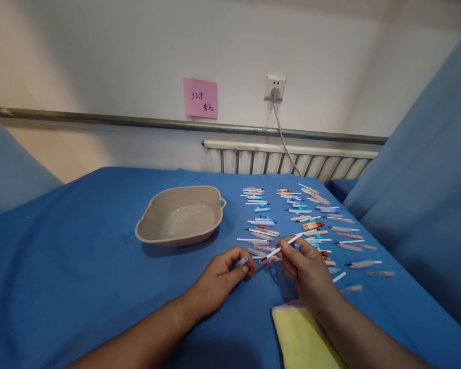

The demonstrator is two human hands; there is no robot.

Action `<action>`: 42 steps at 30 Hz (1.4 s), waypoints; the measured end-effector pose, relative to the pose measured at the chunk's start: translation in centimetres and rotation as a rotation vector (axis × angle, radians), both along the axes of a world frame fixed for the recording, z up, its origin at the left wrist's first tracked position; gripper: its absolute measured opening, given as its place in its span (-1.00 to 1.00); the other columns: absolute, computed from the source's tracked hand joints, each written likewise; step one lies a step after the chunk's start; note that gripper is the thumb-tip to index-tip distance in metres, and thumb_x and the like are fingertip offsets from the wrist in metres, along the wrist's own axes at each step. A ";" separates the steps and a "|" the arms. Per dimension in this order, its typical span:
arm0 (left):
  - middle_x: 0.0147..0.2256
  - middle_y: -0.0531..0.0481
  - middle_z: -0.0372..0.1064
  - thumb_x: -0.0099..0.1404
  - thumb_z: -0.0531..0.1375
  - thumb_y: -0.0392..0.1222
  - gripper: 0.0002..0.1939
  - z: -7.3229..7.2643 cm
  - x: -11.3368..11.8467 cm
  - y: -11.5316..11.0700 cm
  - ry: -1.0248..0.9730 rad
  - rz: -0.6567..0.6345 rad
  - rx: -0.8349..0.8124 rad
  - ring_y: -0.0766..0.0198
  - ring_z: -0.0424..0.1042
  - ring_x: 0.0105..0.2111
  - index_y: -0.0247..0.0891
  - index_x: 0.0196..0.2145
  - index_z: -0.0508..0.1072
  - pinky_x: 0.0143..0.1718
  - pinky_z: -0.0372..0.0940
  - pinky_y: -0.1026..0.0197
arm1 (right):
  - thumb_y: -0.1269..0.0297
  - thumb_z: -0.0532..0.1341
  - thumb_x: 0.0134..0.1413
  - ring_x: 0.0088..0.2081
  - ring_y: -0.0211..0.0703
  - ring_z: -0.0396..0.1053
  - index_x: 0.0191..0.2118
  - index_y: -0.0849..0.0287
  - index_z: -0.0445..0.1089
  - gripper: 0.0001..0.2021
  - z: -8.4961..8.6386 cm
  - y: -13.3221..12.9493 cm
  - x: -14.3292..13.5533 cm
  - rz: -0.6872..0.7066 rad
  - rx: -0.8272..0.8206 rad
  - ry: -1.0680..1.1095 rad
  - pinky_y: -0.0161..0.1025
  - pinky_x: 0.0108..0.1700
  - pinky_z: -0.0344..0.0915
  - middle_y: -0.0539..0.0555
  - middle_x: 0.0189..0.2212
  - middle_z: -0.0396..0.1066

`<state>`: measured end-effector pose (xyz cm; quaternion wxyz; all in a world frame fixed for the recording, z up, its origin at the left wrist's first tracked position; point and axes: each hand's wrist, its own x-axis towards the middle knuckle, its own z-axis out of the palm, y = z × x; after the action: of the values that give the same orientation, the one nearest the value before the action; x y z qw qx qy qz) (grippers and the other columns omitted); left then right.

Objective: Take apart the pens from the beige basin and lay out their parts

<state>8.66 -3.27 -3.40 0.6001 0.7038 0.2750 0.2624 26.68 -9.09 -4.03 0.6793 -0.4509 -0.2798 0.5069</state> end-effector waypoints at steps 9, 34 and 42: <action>-0.38 0.02 0.36 0.25 0.10 -0.17 -0.86 0.2 0.1 -0.3 0.048 0.036 0.058 0.28 0.28 -0.34 -0.29 -0.34 0.39 -0.24 0.18 0.26 | 0.10 0.35 -0.12 -0.72 -0.49 -0.05 -0.43 0.19 0.37 -0.74 0.0 -0.2 -0.2 0.043 0.009 0.031 -0.43 -0.68 -0.18 -0.09 -0.64 0.30; -0.12 -0.08 0.36 0.30 0.01 -0.28 -0.77 0.8 -0.5 -0.8 0.026 -0.002 0.317 0.19 0.31 -0.10 -0.24 -0.43 0.43 -0.03 0.16 0.18 | 0.07 0.32 -0.10 -0.69 -0.42 0.00 -0.38 0.18 0.39 -0.73 -0.1 -0.4 -0.4 0.072 0.033 -0.157 -0.40 -0.65 -0.13 -0.09 -0.62 0.29; -0.12 -0.09 0.37 0.28 0.04 -0.27 -0.79 0.4 -0.5 -0.8 -0.001 0.004 0.278 0.17 0.30 -0.08 -0.25 -0.48 0.39 -0.03 0.16 0.16 | 0.05 0.33 -0.12 -0.69 -0.42 0.01 -0.40 0.17 0.40 -0.72 0.1 -0.6 -0.5 0.063 0.021 -0.175 -0.39 -0.64 -0.11 -0.09 -0.62 0.31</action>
<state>8.16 -4.05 -2.98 0.4963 0.7796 0.2370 0.2995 26.21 -9.65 -3.94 0.6406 -0.4773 -0.3575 0.4837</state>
